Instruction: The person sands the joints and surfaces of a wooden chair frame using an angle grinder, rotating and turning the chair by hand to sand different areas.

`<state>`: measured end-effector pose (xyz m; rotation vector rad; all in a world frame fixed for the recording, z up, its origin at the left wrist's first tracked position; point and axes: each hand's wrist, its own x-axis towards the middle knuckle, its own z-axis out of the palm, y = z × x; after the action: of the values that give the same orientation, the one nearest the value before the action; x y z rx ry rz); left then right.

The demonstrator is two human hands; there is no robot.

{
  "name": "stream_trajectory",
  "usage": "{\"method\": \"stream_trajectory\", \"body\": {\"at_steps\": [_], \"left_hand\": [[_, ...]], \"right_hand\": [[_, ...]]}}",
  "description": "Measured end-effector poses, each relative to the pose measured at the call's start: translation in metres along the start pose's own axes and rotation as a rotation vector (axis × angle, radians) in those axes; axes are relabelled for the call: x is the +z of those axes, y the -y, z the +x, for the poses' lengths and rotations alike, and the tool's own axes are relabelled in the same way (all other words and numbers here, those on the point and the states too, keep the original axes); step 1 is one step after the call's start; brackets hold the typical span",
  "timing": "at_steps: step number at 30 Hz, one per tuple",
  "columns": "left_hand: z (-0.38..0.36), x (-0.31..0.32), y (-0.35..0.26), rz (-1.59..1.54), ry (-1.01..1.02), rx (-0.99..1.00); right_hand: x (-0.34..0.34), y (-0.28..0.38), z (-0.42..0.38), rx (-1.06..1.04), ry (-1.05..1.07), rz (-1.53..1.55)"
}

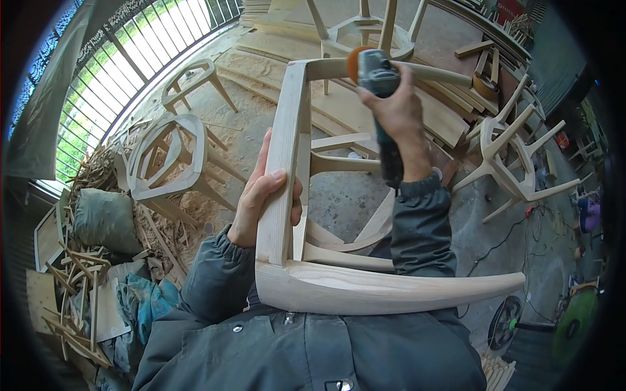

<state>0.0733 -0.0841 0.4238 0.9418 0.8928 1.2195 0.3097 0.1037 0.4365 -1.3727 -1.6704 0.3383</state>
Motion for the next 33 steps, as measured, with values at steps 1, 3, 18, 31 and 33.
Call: {"method": "stream_trajectory", "body": {"at_steps": [1, 3, 18, 31, 33], "left_hand": [[0.000, 0.000, -0.001, -0.004, 0.001, 0.000], [0.000, 0.002, 0.000, 0.001, 0.030, 0.022], [-0.005, 0.010, 0.004, 0.004, 0.033, 0.012], [-0.002, 0.003, 0.004, -0.014, 0.043, 0.031], [-0.002, 0.004, 0.005, 0.002, 0.050, 0.052]], "right_hand": [[-0.008, -0.007, 0.001, 0.050, -0.030, -0.008], [-0.023, -0.024, 0.002, 0.097, -0.111, 0.010], [0.011, 0.023, 0.001, -0.068, 0.166, 0.033], [-0.061, -0.075, -0.002, 0.129, -0.142, 0.009], [-0.060, -0.092, -0.004, 0.171, -0.238, 0.032]]}}
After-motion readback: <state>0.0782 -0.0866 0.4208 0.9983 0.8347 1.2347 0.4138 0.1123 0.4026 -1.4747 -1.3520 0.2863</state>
